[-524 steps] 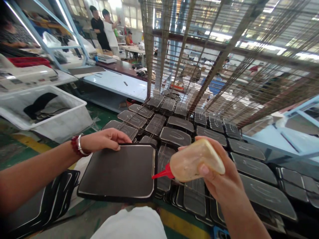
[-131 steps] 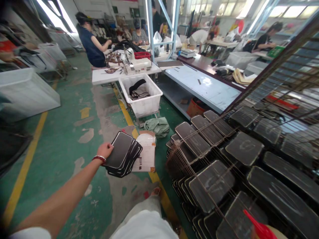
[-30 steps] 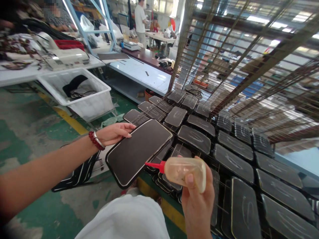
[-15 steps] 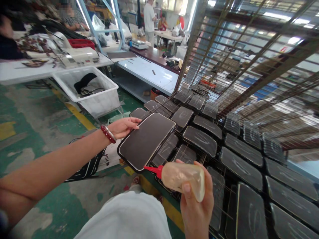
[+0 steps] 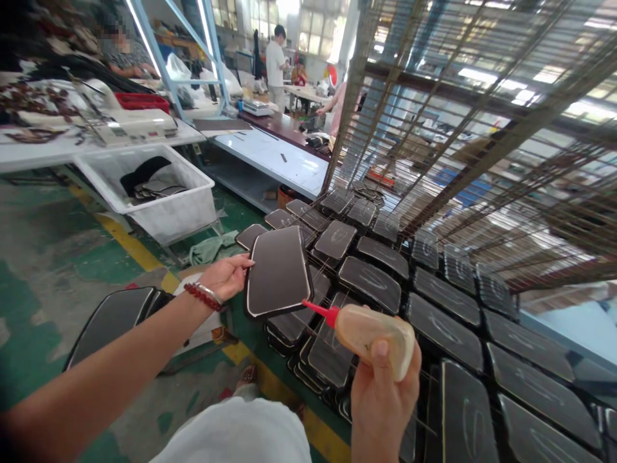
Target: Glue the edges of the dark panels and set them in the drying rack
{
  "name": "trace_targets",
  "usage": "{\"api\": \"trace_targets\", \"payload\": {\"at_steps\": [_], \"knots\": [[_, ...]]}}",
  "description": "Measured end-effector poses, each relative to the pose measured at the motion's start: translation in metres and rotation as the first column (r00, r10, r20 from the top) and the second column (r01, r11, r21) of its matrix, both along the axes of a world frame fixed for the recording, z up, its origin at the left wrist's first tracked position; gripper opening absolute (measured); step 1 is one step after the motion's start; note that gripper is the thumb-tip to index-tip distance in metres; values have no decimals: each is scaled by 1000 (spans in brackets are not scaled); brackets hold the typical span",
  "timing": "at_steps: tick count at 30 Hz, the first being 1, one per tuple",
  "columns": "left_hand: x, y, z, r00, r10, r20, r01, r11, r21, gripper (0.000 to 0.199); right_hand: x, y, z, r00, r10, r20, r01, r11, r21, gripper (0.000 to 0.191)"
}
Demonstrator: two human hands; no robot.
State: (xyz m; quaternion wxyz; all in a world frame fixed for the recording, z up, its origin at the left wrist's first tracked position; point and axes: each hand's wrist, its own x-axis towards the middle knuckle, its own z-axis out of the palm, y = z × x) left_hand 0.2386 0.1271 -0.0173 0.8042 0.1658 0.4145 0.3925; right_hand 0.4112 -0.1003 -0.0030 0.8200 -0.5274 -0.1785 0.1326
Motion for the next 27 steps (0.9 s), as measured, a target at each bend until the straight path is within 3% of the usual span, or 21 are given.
{"api": "trace_targets", "payload": {"at_steps": [6, 10, 18, 23, 27], "knots": [[12, -19, 6, 999, 25, 43, -16, 983, -183, 35, 11, -1, -4, 991, -133, 22, 132, 991, 34, 41], [17, -25, 12, 999, 2, 32, 7, 961, -278, 31, 5, -3, -4, 993, -116, 24, 115, 993, 27, 41], [25, -27, -6, 994, 103, 26, -95, 972, -214, 26, -23, -6, -13, 999, 49, -17, -48, 999, 16, 47], [23, -28, -5, 993, 114, 14, -109, 971, -214, 27, -31, -9, -19, 989, 140, -50, -140, 990, -12, 50], [18, -31, -4, 993, 111, 28, -104, 979, -176, 29, -16, -6, -7, 998, 52, 29, -52, 999, 13, 49]]}}
